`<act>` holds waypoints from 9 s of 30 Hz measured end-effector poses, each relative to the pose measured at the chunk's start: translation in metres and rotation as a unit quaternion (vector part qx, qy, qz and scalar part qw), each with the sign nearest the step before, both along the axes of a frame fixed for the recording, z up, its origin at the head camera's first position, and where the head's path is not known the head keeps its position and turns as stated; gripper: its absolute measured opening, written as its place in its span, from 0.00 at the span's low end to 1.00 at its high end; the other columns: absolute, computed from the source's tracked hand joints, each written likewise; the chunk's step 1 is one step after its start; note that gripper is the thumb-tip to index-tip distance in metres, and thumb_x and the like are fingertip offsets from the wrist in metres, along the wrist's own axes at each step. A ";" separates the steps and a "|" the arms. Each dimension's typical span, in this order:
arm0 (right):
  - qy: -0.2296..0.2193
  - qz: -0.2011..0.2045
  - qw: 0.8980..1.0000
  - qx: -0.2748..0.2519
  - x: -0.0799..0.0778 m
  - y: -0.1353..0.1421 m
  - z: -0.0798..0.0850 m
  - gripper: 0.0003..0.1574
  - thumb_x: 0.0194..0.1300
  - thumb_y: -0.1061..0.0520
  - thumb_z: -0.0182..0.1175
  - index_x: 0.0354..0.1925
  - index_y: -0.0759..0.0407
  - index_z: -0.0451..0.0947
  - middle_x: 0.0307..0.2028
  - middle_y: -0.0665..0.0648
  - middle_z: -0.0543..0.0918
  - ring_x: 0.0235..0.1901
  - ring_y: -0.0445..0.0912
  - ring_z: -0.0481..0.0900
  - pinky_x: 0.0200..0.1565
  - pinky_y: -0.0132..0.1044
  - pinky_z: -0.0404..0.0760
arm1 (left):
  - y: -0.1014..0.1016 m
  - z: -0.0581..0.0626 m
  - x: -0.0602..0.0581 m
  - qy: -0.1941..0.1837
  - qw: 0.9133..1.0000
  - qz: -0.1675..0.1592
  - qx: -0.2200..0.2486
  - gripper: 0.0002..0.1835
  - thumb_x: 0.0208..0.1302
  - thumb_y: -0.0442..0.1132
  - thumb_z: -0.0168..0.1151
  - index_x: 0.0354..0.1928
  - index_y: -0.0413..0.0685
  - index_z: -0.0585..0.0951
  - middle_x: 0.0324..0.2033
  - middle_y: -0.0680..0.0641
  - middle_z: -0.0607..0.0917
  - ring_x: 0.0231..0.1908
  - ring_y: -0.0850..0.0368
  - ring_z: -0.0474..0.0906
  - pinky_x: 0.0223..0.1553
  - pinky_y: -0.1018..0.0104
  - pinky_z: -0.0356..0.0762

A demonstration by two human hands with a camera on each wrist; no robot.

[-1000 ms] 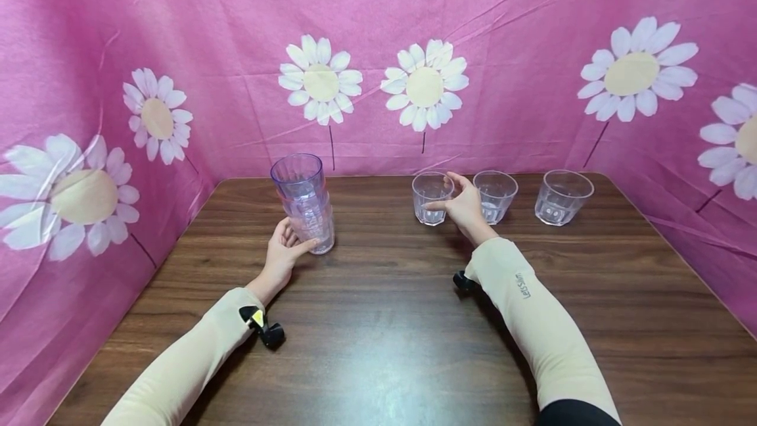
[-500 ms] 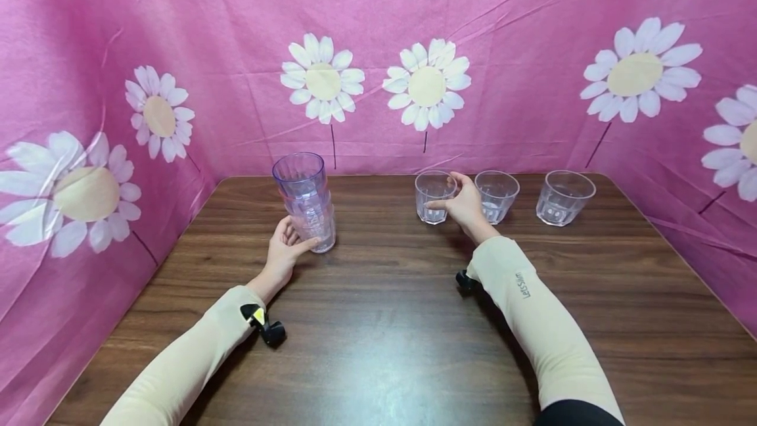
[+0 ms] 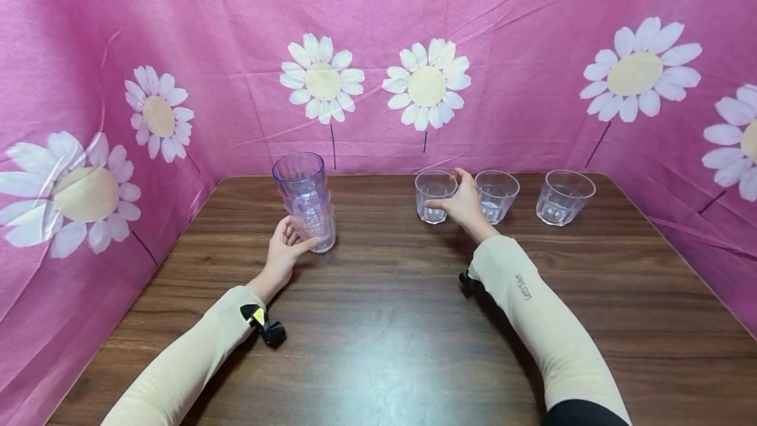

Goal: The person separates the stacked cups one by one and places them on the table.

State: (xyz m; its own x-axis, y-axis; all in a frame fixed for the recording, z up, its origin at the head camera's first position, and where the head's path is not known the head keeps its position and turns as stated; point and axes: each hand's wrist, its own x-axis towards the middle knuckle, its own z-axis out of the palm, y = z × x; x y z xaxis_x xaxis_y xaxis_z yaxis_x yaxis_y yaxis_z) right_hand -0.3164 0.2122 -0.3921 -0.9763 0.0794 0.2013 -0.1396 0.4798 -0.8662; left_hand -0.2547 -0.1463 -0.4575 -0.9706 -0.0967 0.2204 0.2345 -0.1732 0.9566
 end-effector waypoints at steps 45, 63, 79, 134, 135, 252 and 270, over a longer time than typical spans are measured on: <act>0.097 0.189 0.952 -0.222 0.031 -0.142 0.075 0.59 0.49 0.74 0.73 0.74 0.69 0.52 0.69 0.67 0.63 0.70 0.53 0.62 0.69 0.38 0.64 | 0.000 0.001 0.002 0.004 1.000 0.005 0.005 0.39 0.48 0.17 0.69 0.64 0.31 0.66 0.55 0.42 0.80 0.52 0.63 0.76 0.57 0.68 0.74; 0.050 0.232 0.957 -0.167 0.038 -0.193 0.083 0.63 0.48 0.67 0.77 0.75 0.64 0.53 0.68 0.64 0.66 0.68 0.54 0.65 0.68 0.37 0.66 | 0.000 0.004 0.003 -0.003 1.000 0.000 -0.003 0.38 0.51 0.16 0.66 0.65 0.30 0.65 0.59 0.35 0.77 0.53 0.65 0.75 0.60 0.67 0.72; -0.011 0.214 0.968 -0.133 0.027 -0.198 0.082 0.58 0.44 0.65 0.80 0.71 0.62 0.64 0.60 0.62 0.78 0.57 0.51 0.77 0.58 0.40 0.77 | -0.002 0.002 0.001 -0.001 1.000 -0.005 0.002 0.38 0.51 0.16 0.64 0.66 0.29 0.64 0.59 0.36 0.77 0.52 0.66 0.76 0.58 0.69 0.73; 0.081 0.195 0.931 -0.298 0.028 -0.172 0.107 0.51 0.42 0.77 0.74 0.66 0.68 0.69 0.59 0.64 0.78 0.59 0.49 0.76 0.63 0.42 0.73 | 0.000 0.002 0.001 0.005 1.000 0.000 0.011 0.38 0.48 0.16 0.66 0.64 0.28 0.65 0.57 0.37 0.78 0.51 0.65 0.76 0.58 0.67 0.73; 0.081 0.195 0.927 -0.309 0.028 -0.171 0.109 0.51 0.41 0.78 0.73 0.66 0.68 0.69 0.58 0.65 0.78 0.59 0.50 0.76 0.63 0.43 0.73 | 0.000 0.002 0.001 0.006 1.000 0.000 0.011 0.38 0.48 0.16 0.66 0.64 0.28 0.65 0.57 0.37 0.78 0.51 0.65 0.77 0.58 0.67 0.73; 0.142 0.208 0.943 -0.217 0.025 -0.176 0.035 0.62 0.47 0.74 0.74 0.74 0.69 0.51 0.69 0.67 0.61 0.70 0.55 0.60 0.68 0.34 0.65 | 0.001 0.001 0.003 0.002 1.000 0.002 -0.012 0.37 0.51 0.16 0.63 0.66 0.29 0.63 0.61 0.33 0.75 0.53 0.66 0.75 0.58 0.68 0.73; 0.066 0.228 0.968 -0.081 0.030 -0.197 0.038 0.63 0.44 0.61 0.81 0.73 0.66 0.58 0.66 0.64 0.70 0.66 0.54 0.68 0.67 0.38 0.66 | 0.000 0.001 0.003 0.014 1.000 -0.006 0.012 0.36 0.50 0.14 0.62 0.64 0.29 0.64 0.57 0.42 0.78 0.52 0.66 0.76 0.56 0.70 0.74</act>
